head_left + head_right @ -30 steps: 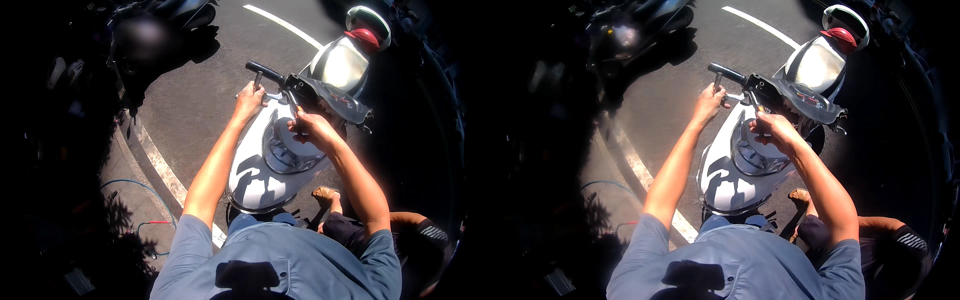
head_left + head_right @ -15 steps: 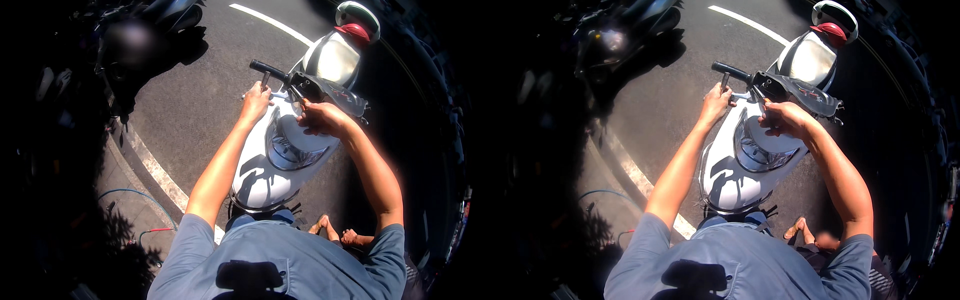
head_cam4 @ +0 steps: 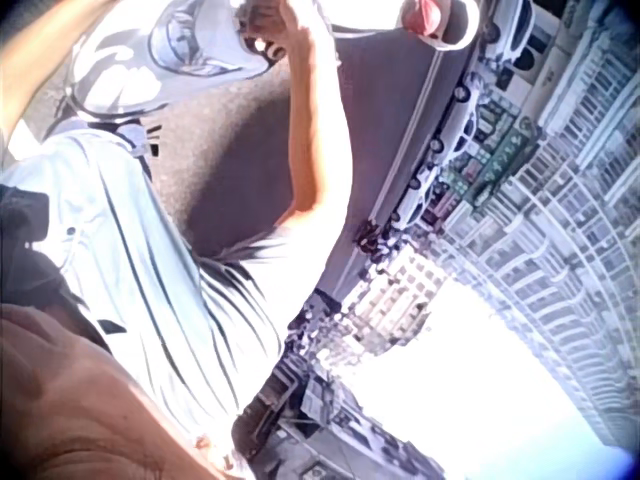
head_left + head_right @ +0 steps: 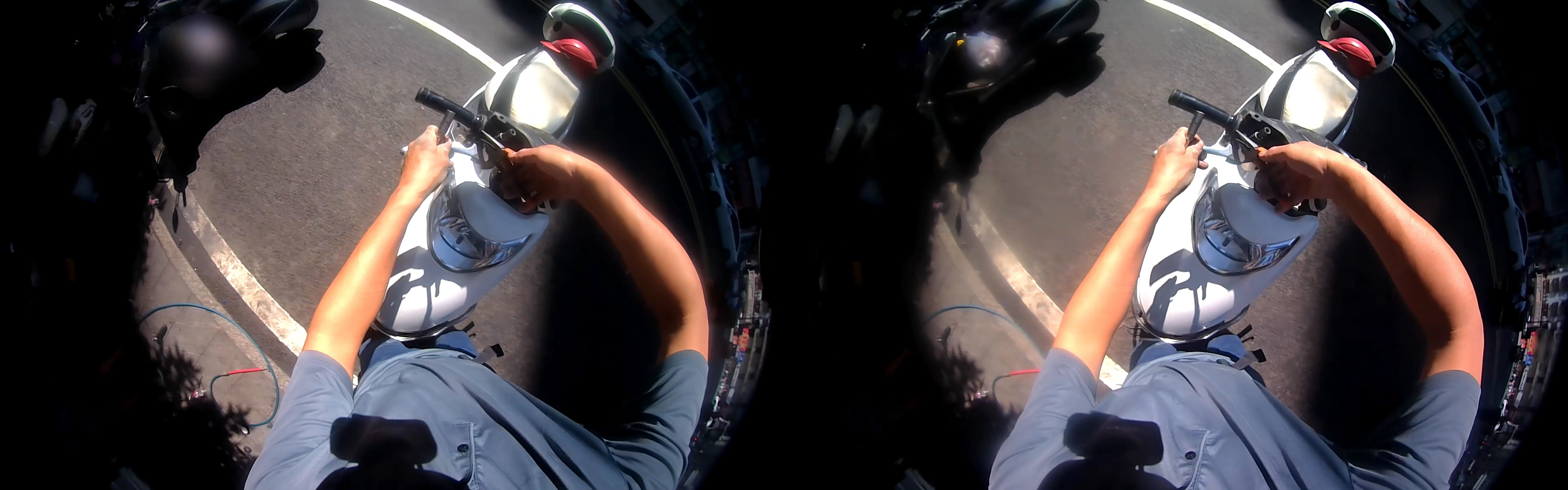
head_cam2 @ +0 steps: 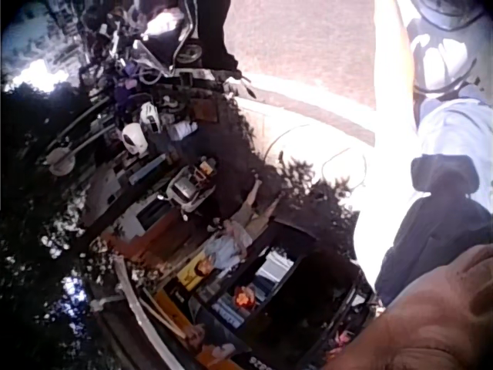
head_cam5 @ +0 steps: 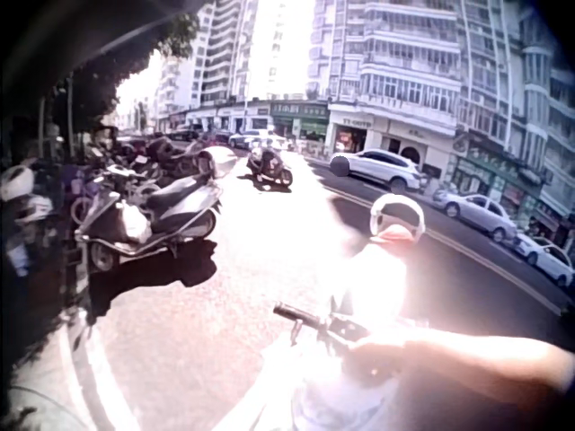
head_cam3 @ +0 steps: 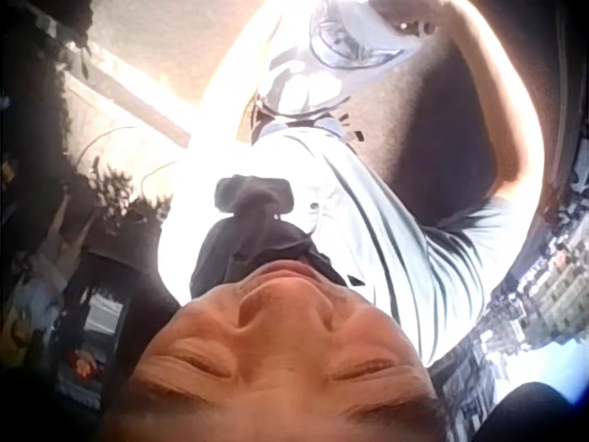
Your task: The person uses a screwdriver to remove screws from the scooter's handlebar assembly and front panel. They detach the front panel, adjust internal components, and then reattach the panel, securing it with screws.
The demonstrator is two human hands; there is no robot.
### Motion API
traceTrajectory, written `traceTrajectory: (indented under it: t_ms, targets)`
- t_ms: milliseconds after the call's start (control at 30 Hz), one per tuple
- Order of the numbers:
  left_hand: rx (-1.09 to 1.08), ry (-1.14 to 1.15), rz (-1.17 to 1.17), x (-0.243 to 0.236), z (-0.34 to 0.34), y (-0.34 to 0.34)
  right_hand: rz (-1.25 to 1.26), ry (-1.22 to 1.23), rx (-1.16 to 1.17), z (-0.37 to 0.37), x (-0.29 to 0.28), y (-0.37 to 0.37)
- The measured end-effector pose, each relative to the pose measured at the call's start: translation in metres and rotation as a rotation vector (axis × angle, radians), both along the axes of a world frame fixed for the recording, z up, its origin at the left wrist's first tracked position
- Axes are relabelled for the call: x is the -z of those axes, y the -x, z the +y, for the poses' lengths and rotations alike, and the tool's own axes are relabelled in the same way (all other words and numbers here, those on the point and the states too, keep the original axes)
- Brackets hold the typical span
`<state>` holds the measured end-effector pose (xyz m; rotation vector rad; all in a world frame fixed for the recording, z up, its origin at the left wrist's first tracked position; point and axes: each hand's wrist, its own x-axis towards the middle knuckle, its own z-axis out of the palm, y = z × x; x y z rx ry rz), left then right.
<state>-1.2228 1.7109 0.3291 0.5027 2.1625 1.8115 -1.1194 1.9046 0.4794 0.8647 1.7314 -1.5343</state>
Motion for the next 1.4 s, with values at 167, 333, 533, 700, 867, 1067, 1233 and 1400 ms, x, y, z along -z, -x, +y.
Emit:
traceTrajectory:
  t_ms: [167,333,533,700,867,1067,1233,1400]
  targets:
    - [0.004,0.012,0.013,0.008,0.002,0.002,-0.048,-0.067,-0.059,0.0,-0.009,0.009]
    - [-0.01,0.0,0.0,0.004,0.0,0.001,-0.076,-0.114,-0.097,0.002,-0.01,0.017]
    - [-0.044,-0.026,0.052,0.007,0.005,0.0,0.13,-0.135,0.086,-0.018,0.009,-0.006]
    - [-0.009,-0.069,-0.017,-0.012,0.003,-0.009,0.338,-0.288,0.093,-0.013,0.058,-0.025]
    - [0.042,-0.049,-0.014,-0.018,0.002,-0.011,0.768,-0.573,0.166,-0.033,0.103,-0.049]
    - [0.091,-0.101,-0.065,-0.021,-0.004,-0.01,0.766,-0.422,0.199,-0.031,0.11,-0.047]
    - [0.094,-0.059,-0.078,-0.025,-0.005,-0.014,0.723,-0.191,0.014,-0.025,0.104,-0.049]
    - [0.049,-0.023,-0.065,-0.035,0.019,-0.03,0.851,-0.257,0.12,-0.032,0.123,-0.053]
